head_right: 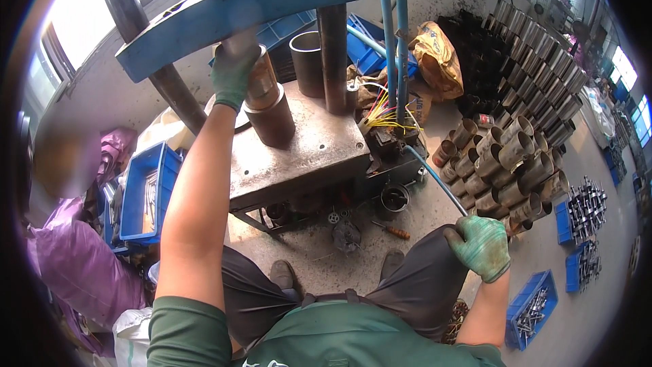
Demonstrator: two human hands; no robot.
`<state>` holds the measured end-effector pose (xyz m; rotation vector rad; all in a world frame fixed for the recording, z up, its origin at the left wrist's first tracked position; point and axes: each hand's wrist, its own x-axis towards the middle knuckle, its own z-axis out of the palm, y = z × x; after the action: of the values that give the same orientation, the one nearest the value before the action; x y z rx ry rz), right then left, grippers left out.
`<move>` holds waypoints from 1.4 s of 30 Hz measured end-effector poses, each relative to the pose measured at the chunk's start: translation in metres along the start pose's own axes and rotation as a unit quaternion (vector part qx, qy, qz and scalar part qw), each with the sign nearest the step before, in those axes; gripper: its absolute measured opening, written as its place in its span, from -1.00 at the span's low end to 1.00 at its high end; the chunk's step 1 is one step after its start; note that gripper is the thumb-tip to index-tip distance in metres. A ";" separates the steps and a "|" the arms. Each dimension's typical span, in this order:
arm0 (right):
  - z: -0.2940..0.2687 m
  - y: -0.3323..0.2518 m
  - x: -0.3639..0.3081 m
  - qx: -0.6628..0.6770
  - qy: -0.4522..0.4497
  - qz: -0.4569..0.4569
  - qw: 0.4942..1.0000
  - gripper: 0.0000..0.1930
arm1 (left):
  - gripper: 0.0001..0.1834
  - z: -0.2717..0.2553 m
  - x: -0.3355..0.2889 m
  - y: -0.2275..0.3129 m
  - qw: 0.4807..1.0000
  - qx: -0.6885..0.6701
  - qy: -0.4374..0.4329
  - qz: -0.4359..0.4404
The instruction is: The person places metal cylinders and components into an industrial hydraulic press, operates the lever to press them together, and removes the assembled units.
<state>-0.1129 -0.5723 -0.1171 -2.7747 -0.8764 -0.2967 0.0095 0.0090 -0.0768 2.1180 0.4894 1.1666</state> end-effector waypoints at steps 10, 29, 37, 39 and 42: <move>-0.051 -0.006 0.086 0.096 0.064 -0.024 0.993 -0.77 | -0.04 -0.003 0.006 -0.020 0.999 -0.013 0.012 0.028; -0.023 0.010 0.029 0.002 -0.094 -0.100 0.991 -0.86 | -0.14 0.014 0.018 -0.050 0.993 0.006 0.044 0.107; -0.010 -0.001 0.010 -0.057 -0.123 -0.017 0.991 -0.70 | -0.11 0.011 0.008 -0.030 0.995 -0.016 0.026 0.094; -0.018 -0.001 0.019 -0.054 -0.126 -0.018 0.990 -0.69 | -0.10 0.006 0.003 -0.018 0.997 -0.019 0.023 0.075; -0.026 0.007 0.027 -0.029 -0.110 -0.021 0.993 -0.70 | -0.09 0.008 0.002 -0.012 0.997 -0.031 0.015 0.063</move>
<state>-0.0899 -0.5701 -0.0867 -2.8856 -0.9901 -0.0223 0.0175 0.0159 -0.0876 2.1055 0.3341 1.2692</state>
